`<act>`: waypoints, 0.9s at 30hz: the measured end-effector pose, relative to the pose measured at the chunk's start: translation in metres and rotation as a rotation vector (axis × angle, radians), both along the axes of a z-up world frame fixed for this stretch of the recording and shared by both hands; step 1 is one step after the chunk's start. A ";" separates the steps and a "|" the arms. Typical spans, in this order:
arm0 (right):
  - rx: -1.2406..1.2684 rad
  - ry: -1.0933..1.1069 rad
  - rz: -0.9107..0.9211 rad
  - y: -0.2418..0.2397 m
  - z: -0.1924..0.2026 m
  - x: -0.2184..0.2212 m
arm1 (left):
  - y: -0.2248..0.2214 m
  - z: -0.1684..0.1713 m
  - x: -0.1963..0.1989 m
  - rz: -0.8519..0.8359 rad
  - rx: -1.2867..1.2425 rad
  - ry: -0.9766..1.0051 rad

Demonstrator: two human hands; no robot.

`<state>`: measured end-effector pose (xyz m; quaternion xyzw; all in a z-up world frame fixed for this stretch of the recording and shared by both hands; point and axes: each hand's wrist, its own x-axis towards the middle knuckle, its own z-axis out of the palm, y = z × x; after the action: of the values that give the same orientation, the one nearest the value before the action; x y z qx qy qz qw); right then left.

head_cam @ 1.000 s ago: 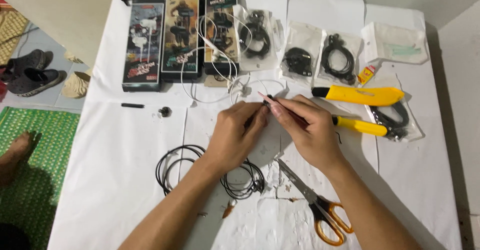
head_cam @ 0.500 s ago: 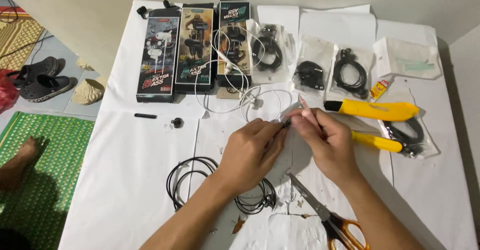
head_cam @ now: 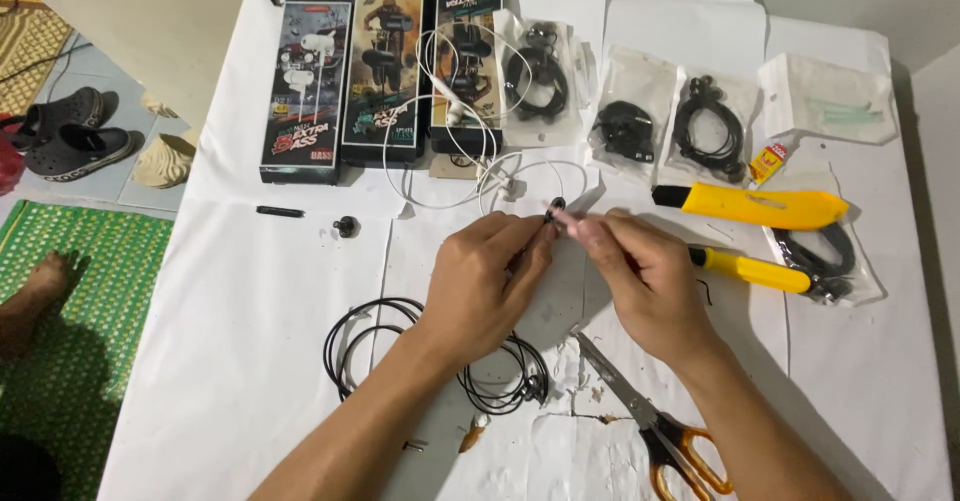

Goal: The person repairs earphones at a low table, holding small earphone components and cable ends while working on them with a pink handheld tool. They use a yellow utility knife and scissors on the cables and handle small black earphone parts and packaged accessories laid out on the table.

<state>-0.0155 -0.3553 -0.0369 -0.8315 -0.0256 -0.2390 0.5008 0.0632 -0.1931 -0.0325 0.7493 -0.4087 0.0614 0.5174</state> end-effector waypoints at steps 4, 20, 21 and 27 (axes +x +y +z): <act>-0.005 0.001 -0.050 -0.008 -0.017 0.002 | 0.000 -0.005 0.007 -0.034 -0.002 -0.029; -0.051 0.182 0.317 -0.022 -0.011 -0.016 | 0.040 0.006 0.046 0.208 0.014 -0.304; -0.054 0.181 0.310 -0.014 0.000 -0.022 | 0.040 0.004 0.044 0.202 0.008 -0.305; -0.511 0.308 0.438 0.020 0.024 -0.039 | 0.030 -0.008 0.036 0.157 0.127 -0.377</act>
<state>-0.0547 -0.3355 -0.0126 -0.9308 -0.1860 0.0160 0.3141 0.0993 -0.1630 -0.0400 0.7852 -0.4415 0.2148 0.3773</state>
